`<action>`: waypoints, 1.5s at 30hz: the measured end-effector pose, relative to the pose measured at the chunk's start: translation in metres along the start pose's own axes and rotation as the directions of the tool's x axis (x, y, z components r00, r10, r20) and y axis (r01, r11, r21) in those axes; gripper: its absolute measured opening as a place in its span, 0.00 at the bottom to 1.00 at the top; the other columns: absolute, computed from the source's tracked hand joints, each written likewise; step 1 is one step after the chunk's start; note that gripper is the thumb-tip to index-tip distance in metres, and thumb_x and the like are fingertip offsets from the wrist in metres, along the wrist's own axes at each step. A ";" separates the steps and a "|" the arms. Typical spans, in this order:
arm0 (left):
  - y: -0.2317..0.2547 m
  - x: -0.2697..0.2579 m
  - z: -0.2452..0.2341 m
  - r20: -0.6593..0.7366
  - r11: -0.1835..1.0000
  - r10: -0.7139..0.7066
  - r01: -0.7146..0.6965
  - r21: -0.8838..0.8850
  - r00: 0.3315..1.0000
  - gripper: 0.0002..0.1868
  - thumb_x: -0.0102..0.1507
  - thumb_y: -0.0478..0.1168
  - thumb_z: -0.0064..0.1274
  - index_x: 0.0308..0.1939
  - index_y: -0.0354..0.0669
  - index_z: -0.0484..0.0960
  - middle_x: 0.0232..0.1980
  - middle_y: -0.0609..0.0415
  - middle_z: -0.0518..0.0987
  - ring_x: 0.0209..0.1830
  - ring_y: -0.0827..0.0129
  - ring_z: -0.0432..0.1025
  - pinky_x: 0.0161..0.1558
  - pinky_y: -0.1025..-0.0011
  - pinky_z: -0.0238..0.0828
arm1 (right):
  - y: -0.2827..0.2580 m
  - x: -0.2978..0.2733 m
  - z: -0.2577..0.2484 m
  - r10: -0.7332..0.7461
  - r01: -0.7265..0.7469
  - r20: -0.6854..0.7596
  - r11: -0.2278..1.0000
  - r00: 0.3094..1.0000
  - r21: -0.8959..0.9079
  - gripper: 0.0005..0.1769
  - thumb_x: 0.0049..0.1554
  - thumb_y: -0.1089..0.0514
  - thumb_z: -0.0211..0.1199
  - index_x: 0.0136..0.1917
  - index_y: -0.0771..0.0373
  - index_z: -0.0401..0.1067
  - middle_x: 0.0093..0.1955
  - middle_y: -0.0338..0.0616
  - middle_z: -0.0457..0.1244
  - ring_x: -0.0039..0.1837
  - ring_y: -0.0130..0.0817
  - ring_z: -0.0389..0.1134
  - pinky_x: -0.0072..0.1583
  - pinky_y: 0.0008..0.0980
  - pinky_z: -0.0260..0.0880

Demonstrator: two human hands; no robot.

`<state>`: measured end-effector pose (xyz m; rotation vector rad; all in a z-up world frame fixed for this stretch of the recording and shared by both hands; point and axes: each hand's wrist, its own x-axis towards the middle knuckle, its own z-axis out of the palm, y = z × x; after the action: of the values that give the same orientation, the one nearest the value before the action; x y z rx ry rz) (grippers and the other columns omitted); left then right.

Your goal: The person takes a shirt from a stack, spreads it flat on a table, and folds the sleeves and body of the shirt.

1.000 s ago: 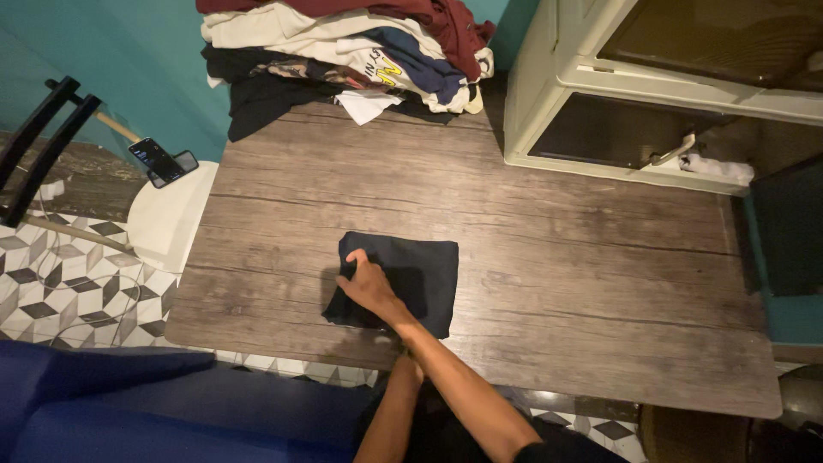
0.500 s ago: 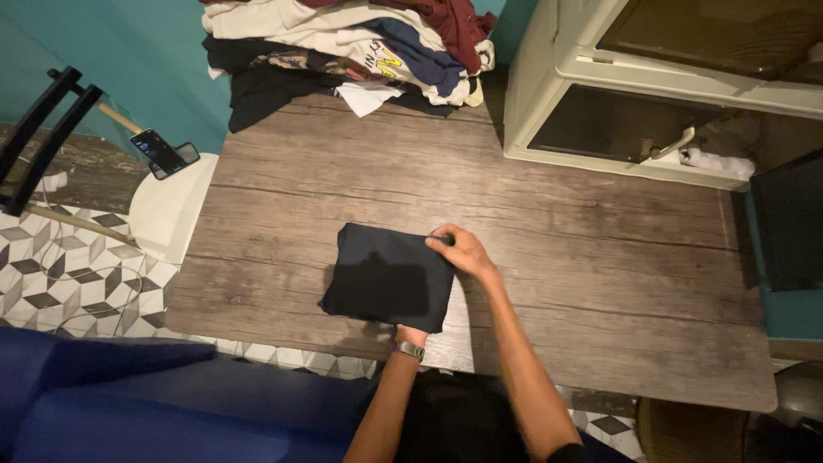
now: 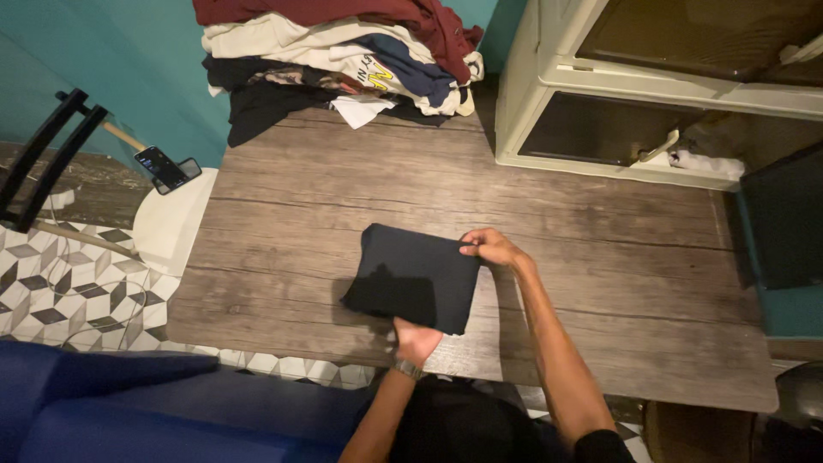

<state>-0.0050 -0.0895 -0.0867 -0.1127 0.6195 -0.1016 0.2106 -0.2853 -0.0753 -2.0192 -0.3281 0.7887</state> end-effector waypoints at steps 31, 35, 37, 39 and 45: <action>0.114 0.005 0.094 0.641 -0.639 0.361 -0.321 0.699 0.677 0.15 0.67 0.52 0.54 0.48 0.46 0.79 0.35 0.52 0.83 0.35 0.56 0.77 0.39 0.58 0.72 | -0.041 -0.099 0.060 -0.320 0.090 -0.712 0.936 0.625 -0.341 0.36 0.52 0.53 0.69 0.73 0.57 0.64 0.74 0.53 0.57 0.75 0.55 0.56 0.74 0.47 0.55; 0.122 0.013 0.092 0.641 -0.661 0.380 -0.289 0.693 0.668 0.14 0.68 0.51 0.53 0.50 0.48 0.78 0.36 0.52 0.83 0.35 0.54 0.77 0.38 0.57 0.72 | -0.056 -0.099 0.080 -0.267 -0.017 -0.714 0.931 0.647 -0.365 0.35 0.54 0.50 0.68 0.73 0.54 0.65 0.77 0.51 0.55 0.77 0.53 0.53 0.74 0.52 0.51; 0.124 0.015 0.082 0.659 -0.702 0.374 -0.265 0.661 0.653 0.15 0.66 0.50 0.54 0.51 0.47 0.78 0.36 0.50 0.83 0.36 0.52 0.77 0.37 0.56 0.71 | -0.066 -0.099 0.089 -0.307 -0.038 -0.673 0.894 0.673 -0.446 0.37 0.54 0.46 0.66 0.74 0.53 0.64 0.80 0.52 0.50 0.80 0.55 0.49 0.74 0.57 0.46; 0.124 0.016 0.080 0.679 -0.744 0.360 -0.243 0.623 0.639 0.17 0.65 0.50 0.55 0.53 0.47 0.78 0.37 0.49 0.83 0.37 0.50 0.77 0.36 0.55 0.71 | -0.075 -0.098 0.095 -0.331 -0.034 -0.651 0.876 0.683 -0.481 0.38 0.55 0.44 0.65 0.76 0.53 0.62 0.82 0.52 0.49 0.81 0.55 0.47 0.75 0.57 0.45; 0.093 0.000 0.097 0.851 -0.836 0.247 -0.342 0.429 0.463 0.21 0.71 0.48 0.49 0.66 0.46 0.73 0.58 0.40 0.77 0.56 0.47 0.74 0.53 0.53 0.71 | -0.091 -0.090 0.117 -0.374 -0.139 -0.569 0.736 0.732 -0.663 0.42 0.57 0.37 0.59 0.80 0.52 0.55 0.84 0.55 0.40 0.83 0.58 0.38 0.76 0.61 0.35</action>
<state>0.0575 0.0099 -0.0205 2.3471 0.1225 0.6038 0.0733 -0.2042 -0.0074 -2.7647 -0.3418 -0.2788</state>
